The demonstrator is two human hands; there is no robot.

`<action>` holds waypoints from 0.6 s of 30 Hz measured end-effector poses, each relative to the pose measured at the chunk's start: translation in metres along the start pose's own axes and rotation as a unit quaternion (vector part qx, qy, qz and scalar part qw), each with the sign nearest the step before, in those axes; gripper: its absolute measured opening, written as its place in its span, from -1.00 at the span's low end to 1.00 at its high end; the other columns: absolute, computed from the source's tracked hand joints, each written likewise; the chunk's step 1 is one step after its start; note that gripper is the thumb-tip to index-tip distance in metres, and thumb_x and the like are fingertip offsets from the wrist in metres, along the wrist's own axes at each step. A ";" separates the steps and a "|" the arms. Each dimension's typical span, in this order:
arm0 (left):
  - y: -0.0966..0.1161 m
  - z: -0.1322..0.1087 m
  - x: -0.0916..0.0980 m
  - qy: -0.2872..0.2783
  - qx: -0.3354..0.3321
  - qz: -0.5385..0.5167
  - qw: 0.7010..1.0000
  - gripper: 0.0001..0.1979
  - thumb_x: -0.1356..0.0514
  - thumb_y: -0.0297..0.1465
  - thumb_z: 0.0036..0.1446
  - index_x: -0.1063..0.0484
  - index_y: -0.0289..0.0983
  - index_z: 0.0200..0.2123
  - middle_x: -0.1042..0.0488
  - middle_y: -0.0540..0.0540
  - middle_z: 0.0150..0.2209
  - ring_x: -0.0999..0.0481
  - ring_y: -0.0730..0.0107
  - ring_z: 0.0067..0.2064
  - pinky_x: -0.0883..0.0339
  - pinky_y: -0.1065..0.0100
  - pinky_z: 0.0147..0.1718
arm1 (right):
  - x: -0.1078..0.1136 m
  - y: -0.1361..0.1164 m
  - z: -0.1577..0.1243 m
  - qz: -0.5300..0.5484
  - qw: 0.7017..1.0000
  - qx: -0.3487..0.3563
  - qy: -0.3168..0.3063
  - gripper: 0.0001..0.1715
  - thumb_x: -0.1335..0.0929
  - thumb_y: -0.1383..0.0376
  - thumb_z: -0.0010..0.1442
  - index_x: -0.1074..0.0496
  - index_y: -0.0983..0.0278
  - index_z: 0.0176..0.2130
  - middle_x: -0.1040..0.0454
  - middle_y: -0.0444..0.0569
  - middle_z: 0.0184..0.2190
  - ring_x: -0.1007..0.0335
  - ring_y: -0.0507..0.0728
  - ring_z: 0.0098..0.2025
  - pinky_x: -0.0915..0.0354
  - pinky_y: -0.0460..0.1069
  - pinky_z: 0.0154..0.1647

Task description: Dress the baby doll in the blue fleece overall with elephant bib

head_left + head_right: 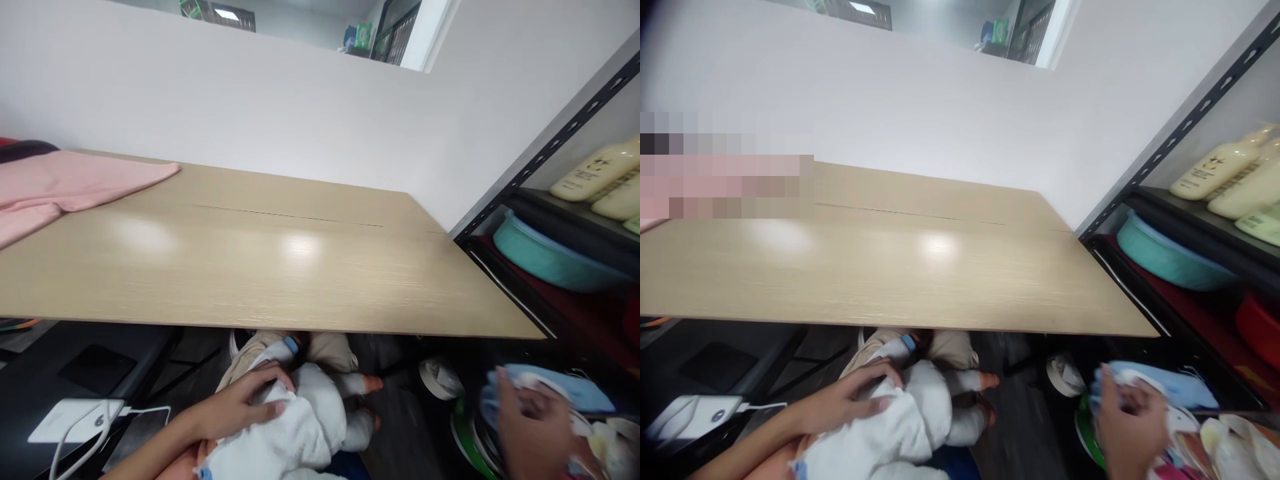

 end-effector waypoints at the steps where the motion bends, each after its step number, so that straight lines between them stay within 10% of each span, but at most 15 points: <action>1: 0.000 0.000 0.000 -0.001 0.001 0.001 1.000 -0.61 -0.28 -0.06 0.49 -0.57 -0.15 0.19 -0.56 -0.16 0.19 -0.49 0.03 0.27 -0.27 0.07 0.37 | -0.025 -0.024 -0.018 0.000 0.999 0.025 -0.046 -0.29 -0.49 -0.29 0.16 -0.40 0.20 -0.06 -0.53 0.03 -0.36 -0.50 0.29 -0.34 -0.45 0.16 -0.21; 3: 0.002 0.000 0.000 0.000 -0.001 0.001 1.000 -0.62 -0.28 -0.06 0.50 -0.56 -0.15 0.19 -0.56 -0.17 0.19 -0.50 0.04 0.27 -0.27 0.07 0.36 | -0.091 -0.076 -0.069 0.006 0.974 0.125 -0.191 -0.49 -0.41 -0.17 0.31 -0.44 0.22 -0.13 -0.60 0.09 -0.37 -0.55 0.29 -0.34 -0.45 0.11 -0.24; 5: 0.003 -0.001 0.000 0.002 -0.004 -0.002 1.000 -0.63 -0.27 -0.07 0.51 -0.56 -0.15 0.19 -0.56 -0.17 0.19 -0.50 0.04 0.27 -0.28 0.07 0.35 | -0.166 -0.123 -0.149 -0.010 0.873 0.266 -0.409 -0.67 -0.27 0.10 0.45 -0.51 0.26 -0.12 -0.66 0.16 -0.32 -0.61 0.30 -0.29 -0.44 0.09 -0.21; 8: 0.004 -0.003 0.000 0.005 -0.003 -0.008 1.000 -0.61 -0.27 -0.06 0.51 -0.57 -0.15 0.20 -0.56 -0.18 0.20 -0.50 0.02 0.28 -0.28 0.08 0.36 | -0.221 -0.165 -0.232 0.023 0.770 0.348 -0.535 -0.79 -0.34 0.31 0.40 -0.61 0.23 -0.13 -0.70 0.02 -0.20 -0.65 0.25 -0.12 -0.46 0.02 -0.04; 13: -0.010 -0.012 0.013 0.053 0.009 -0.002 0.999 -0.60 -0.16 -0.03 0.58 -0.57 -0.09 0.23 -0.57 -0.17 0.24 -0.50 0.00 0.32 -0.29 0.06 0.40 | -0.241 -0.196 -0.267 0.065 0.691 0.390 -0.604 -0.68 -0.31 0.34 0.51 -0.67 0.18 0.02 -0.65 -0.02 0.07 -0.55 0.26 0.22 -0.42 0.06 0.28; 18: -0.055 -0.037 0.053 0.192 0.025 0.062 0.979 -0.59 -0.10 -0.04 0.58 -0.58 -0.08 0.24 -0.57 -0.21 0.30 -0.49 -0.09 0.37 -0.30 -0.03 0.45 | -0.205 -0.172 -0.261 0.106 0.654 0.360 -0.656 -0.49 -0.34 0.33 0.47 -0.53 0.15 0.33 -0.51 0.13 0.37 -0.36 0.30 0.46 -0.28 0.25 0.55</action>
Point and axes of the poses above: each hand's wrist, its own z-axis towards the middle knuckle, its own x-axis out of the back of the hand, y = z × x, the point moved 10 cm from there along z, towards the middle knuckle
